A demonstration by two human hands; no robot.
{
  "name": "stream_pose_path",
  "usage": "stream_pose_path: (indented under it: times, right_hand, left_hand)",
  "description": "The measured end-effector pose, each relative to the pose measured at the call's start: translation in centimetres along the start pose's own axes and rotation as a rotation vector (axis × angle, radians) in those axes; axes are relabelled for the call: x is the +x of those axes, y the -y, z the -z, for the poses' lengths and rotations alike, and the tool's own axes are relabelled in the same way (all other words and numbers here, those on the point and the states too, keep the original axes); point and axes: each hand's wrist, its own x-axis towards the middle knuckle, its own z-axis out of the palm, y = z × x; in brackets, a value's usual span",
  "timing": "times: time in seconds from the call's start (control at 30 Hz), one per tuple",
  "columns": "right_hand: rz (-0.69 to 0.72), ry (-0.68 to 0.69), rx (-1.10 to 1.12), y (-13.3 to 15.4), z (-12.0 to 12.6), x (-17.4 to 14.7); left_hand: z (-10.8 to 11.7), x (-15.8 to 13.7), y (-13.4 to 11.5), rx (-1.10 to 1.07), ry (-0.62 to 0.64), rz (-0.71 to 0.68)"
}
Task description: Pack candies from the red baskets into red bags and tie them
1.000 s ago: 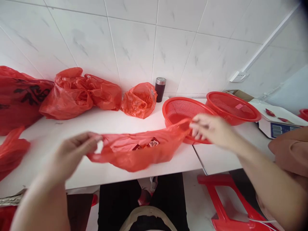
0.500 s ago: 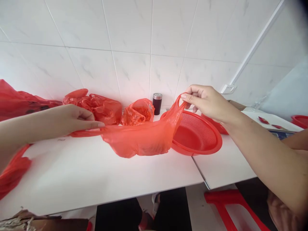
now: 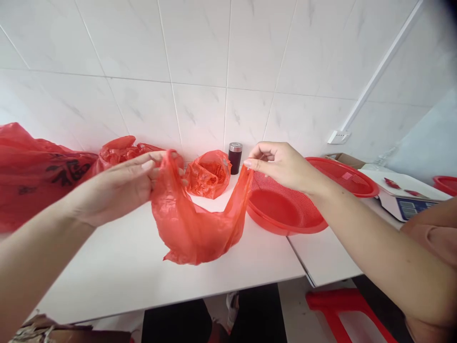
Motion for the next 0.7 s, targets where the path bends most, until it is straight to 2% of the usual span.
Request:
stream_pose_path:
  times: [0.07,0.13,0.3,0.37,0.43,0.53,0.63,0.7]
  right_hand:
    - [0.060,0.023,0.041,0.8,-1.1,0.3]
    - [0.122,0.051,0.106,1.9,-2.7,0.7]
    - [0.237,0.003,0.207,4.0,-7.2,1.9]
    - [0.254,-0.013,0.222,3.8,-8.3,2.1]
    - [0.233,0.028,0.223,2.6,-9.0,2.0]
    - [0.078,0.142,0.218,-0.2,-9.6,1.4]
    - [-0.090,0.173,0.257,-2.2,-10.1,0.2]
    - [-0.096,0.103,0.304,-2.2,-10.1,-0.9]
  left_hand:
    - [-1.1,0.2,0.6,-0.104,0.132,0.061]
    - [-2.2,0.5,1.1,-0.105,0.209,0.140]
    - [-5.2,1.2,1.8,0.265,0.311,0.282]
    - [-5.7,1.5,2.4,0.311,0.257,0.306]
    - [-5.7,1.6,3.3,0.252,0.151,0.325]
    - [-5.1,1.7,4.5,0.152,0.034,0.345]
    - [-4.6,1.7,5.1,0.122,0.019,0.312]
    - [-4.4,1.8,5.0,0.135,0.013,0.283]
